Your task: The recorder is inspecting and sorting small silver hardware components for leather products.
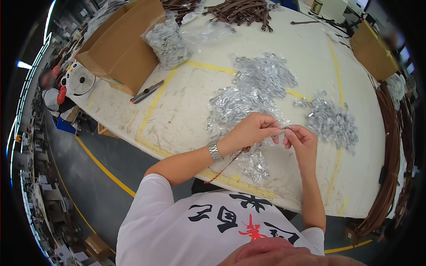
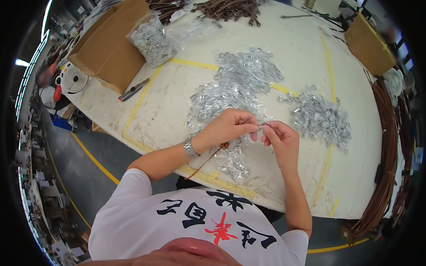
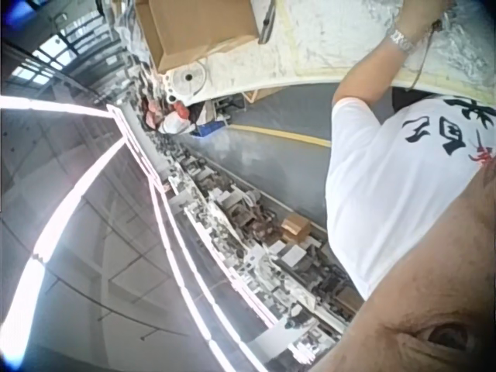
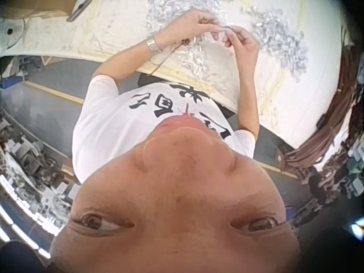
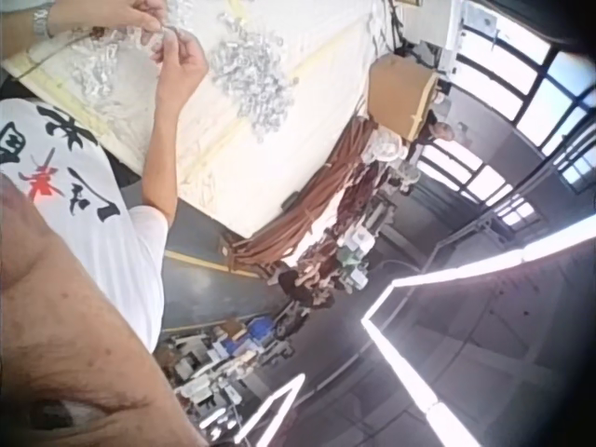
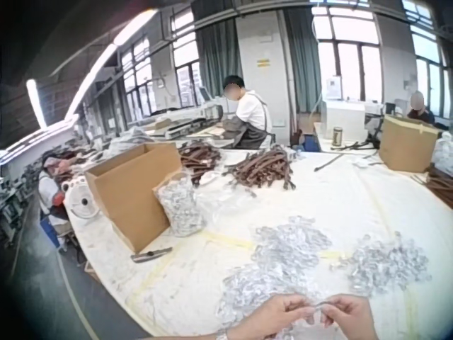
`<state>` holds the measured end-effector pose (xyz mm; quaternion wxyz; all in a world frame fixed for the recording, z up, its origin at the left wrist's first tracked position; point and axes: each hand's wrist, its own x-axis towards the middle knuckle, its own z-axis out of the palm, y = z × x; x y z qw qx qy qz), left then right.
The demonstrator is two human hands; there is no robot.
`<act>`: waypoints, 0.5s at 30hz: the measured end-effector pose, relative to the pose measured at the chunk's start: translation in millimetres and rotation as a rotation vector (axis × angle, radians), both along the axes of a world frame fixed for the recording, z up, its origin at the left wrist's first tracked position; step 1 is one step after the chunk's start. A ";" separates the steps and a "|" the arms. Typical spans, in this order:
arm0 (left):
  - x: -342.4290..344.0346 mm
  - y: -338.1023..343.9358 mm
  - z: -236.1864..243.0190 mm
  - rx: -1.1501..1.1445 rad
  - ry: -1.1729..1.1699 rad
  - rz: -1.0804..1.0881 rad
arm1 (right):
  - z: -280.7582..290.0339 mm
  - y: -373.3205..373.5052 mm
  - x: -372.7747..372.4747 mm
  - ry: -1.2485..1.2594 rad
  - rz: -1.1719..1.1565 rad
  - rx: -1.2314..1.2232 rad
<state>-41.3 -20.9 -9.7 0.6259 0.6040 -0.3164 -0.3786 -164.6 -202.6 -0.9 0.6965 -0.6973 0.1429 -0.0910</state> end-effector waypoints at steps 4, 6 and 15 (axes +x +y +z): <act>-1.1 -2.4 0.0 -0.001 -0.025 0.023 | -7.2 0.7 -0.4 -0.104 -0.078 -0.026; -1.8 -2.1 4.5 0.015 -0.008 0.013 | -5.9 0.4 -0.2 -0.136 -0.077 -0.077; -2.6 -0.9 4.3 -0.006 0.279 -0.199 | 14.2 -0.3 -3.9 -0.174 -0.122 -0.233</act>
